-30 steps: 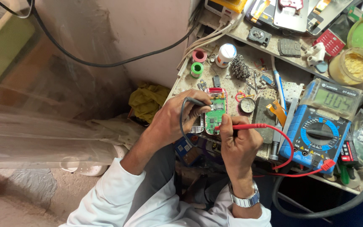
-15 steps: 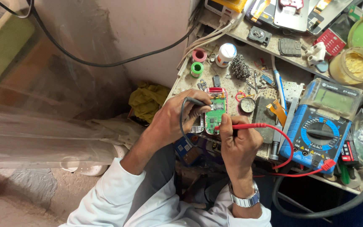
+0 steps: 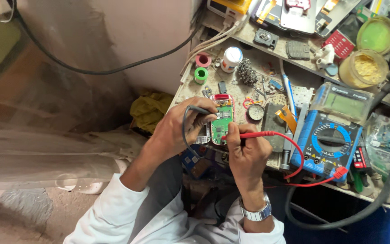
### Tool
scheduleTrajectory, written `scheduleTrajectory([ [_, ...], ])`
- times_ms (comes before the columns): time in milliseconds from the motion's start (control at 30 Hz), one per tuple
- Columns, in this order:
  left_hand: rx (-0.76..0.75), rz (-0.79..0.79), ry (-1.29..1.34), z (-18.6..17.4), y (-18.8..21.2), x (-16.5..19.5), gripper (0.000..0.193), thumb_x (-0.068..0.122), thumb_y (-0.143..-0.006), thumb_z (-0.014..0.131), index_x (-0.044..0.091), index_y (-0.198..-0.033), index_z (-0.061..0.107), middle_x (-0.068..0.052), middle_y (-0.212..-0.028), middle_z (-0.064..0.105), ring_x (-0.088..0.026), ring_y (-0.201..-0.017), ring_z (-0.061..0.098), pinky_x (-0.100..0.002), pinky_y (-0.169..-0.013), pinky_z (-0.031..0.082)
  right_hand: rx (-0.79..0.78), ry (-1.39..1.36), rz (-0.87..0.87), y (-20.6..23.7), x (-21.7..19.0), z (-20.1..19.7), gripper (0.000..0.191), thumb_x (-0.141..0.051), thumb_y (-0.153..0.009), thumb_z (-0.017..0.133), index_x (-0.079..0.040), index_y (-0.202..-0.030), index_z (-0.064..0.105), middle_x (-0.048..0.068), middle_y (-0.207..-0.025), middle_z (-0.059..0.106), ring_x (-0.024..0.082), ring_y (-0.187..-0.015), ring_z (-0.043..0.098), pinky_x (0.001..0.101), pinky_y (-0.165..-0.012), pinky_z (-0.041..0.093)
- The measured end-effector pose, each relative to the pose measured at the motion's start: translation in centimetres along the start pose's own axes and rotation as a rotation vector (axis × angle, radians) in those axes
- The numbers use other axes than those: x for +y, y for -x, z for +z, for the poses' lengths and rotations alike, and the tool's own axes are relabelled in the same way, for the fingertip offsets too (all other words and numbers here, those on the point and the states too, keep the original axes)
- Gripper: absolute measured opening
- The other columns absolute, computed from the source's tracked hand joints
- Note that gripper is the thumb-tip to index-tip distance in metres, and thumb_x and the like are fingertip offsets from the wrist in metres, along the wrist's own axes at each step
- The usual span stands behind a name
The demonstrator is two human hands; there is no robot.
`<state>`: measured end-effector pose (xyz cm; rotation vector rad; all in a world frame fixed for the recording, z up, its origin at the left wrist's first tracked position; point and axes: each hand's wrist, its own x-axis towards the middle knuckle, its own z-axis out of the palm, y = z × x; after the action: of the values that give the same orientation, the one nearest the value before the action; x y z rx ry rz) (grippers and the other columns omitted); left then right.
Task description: The person disassembles a red mobile phone, removes the battery, and uses a metal tool to pry open the casing. They then use a multimeter to test the circuit board, placing probes on various points to measure voltage.
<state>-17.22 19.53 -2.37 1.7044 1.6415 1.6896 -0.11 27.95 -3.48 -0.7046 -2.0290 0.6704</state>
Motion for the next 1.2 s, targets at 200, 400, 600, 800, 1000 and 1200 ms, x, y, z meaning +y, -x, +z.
scheduleTrajectory([
  [200, -0.004, 0.009, -0.002, 0.04, 0.00, -0.10, 0.021, 0.001, -0.094, 0.072, 0.003, -0.112, 0.062, -0.010, -0.109, 0.070, -0.028, -0.101, 0.073, -0.036, -0.088, 0.057, -0.009, -0.019, 0.017, -0.01, -0.06, -0.04, 0.021, -0.011, -0.103, 0.069, -0.002, -0.085, 0.064, 0.007, -0.070, 0.067, 0.016, -0.058, 0.064, 0.0306, -0.056, 0.047],
  [400, -0.006, -0.010, -0.014, 0.05, 0.03, -0.09, 0.021, 0.002, -0.095, 0.074, 0.004, -0.111, 0.061, -0.010, -0.107, 0.070, -0.027, -0.099, 0.073, -0.036, -0.087, 0.057, -0.013, -0.014, 0.017, -0.01, -0.04, -0.04, 0.021, -0.012, -0.104, 0.068, -0.002, -0.086, 0.064, 0.007, -0.070, 0.068, 0.015, -0.059, 0.065, 0.0301, -0.056, 0.047],
  [600, -0.004, -0.002, 0.005, 0.04, 0.05, -0.16, 0.022, 0.000, -0.094, 0.073, 0.004, -0.112, 0.061, -0.009, -0.108, 0.069, -0.028, -0.100, 0.073, -0.036, -0.088, 0.058, -0.011, -0.004, 0.002, -0.04, 0.10, -0.05, 0.022, -0.013, -0.104, 0.068, -0.001, -0.087, 0.064, 0.007, -0.070, 0.067, 0.015, -0.058, 0.065, 0.0297, -0.055, 0.047],
  [800, 0.000, -0.002, -0.008, 0.21, 0.10, -0.33, 0.024, -0.001, -0.093, 0.074, 0.004, -0.113, 0.061, -0.010, -0.109, 0.070, -0.027, -0.100, 0.074, -0.036, -0.087, 0.058, -0.011, -0.037, 0.020, 0.06, 0.12, -0.03, 0.021, -0.013, -0.105, 0.067, -0.001, -0.088, 0.065, 0.006, -0.069, 0.068, 0.012, -0.058, 0.065, 0.0281, -0.053, 0.046],
  [1000, 0.001, -0.006, -0.003, 0.15, 0.15, -0.24, 0.024, -0.002, -0.093, 0.073, 0.004, -0.113, 0.061, -0.010, -0.110, 0.070, -0.027, -0.102, 0.074, -0.036, -0.088, 0.059, -0.013, -0.035, 0.022, 0.03, 0.10, -0.03, 0.021, -0.013, -0.104, 0.068, -0.001, -0.088, 0.065, 0.005, -0.069, 0.068, 0.011, -0.058, 0.064, 0.0280, -0.054, 0.046],
  [1200, -0.004, -0.024, 0.022, 0.09, 0.11, -0.07, 0.024, -0.001, -0.093, 0.073, 0.003, -0.113, 0.062, -0.010, -0.109, 0.070, -0.027, -0.101, 0.074, -0.035, -0.088, 0.059, -0.017, -0.030, 0.013, 0.01, 0.11, -0.05, 0.021, -0.014, -0.104, 0.069, -0.001, -0.087, 0.065, 0.006, -0.069, 0.067, 0.012, -0.057, 0.064, 0.0285, -0.054, 0.045],
])
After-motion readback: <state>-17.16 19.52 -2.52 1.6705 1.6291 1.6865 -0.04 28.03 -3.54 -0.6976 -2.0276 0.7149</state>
